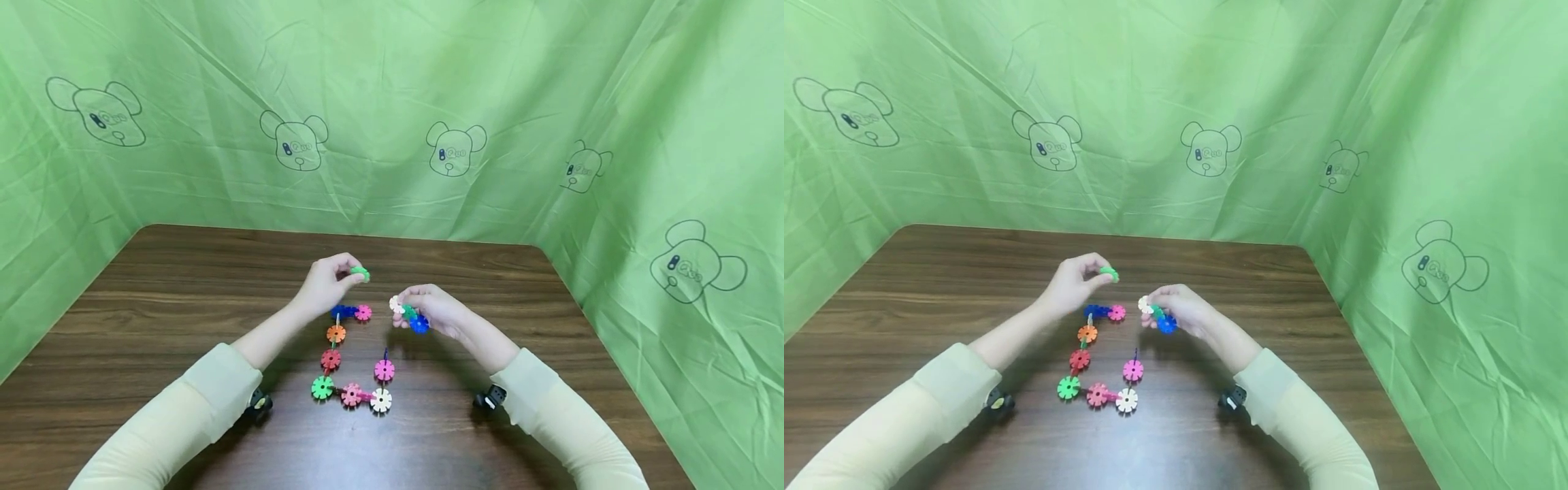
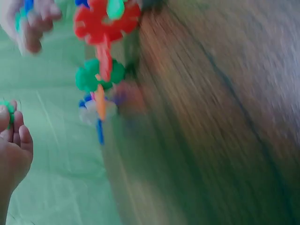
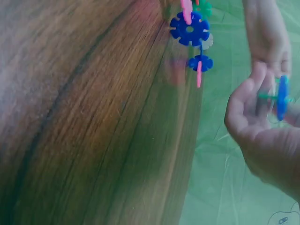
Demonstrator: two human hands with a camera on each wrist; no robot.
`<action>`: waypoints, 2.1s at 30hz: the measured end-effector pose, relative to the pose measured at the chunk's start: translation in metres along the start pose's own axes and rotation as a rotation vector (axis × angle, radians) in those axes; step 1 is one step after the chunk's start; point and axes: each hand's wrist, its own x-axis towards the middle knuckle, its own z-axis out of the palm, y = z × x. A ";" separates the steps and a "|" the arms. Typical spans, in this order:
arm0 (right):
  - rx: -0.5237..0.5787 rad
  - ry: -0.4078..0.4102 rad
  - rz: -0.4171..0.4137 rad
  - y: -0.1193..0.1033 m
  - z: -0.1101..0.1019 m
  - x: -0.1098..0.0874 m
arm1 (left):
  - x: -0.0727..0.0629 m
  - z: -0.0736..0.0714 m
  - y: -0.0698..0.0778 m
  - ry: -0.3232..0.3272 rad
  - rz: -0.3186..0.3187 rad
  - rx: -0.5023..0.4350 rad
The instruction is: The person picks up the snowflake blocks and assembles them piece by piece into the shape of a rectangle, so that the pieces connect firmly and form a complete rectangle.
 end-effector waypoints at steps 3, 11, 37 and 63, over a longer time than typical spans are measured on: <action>0.103 0.068 -0.034 0.002 -0.003 0.005 | 0.000 0.007 0.004 0.000 0.051 0.018; 0.273 0.095 -0.094 0.004 0.003 0.007 | -0.006 0.017 0.000 -0.029 0.032 0.010; 0.135 0.291 -0.037 0.021 0.003 0.013 | 0.003 0.009 -0.036 -0.103 0.057 0.223; -1.054 0.246 -0.413 0.034 -0.031 0.023 | -0.011 0.015 -0.011 -0.247 -0.051 0.321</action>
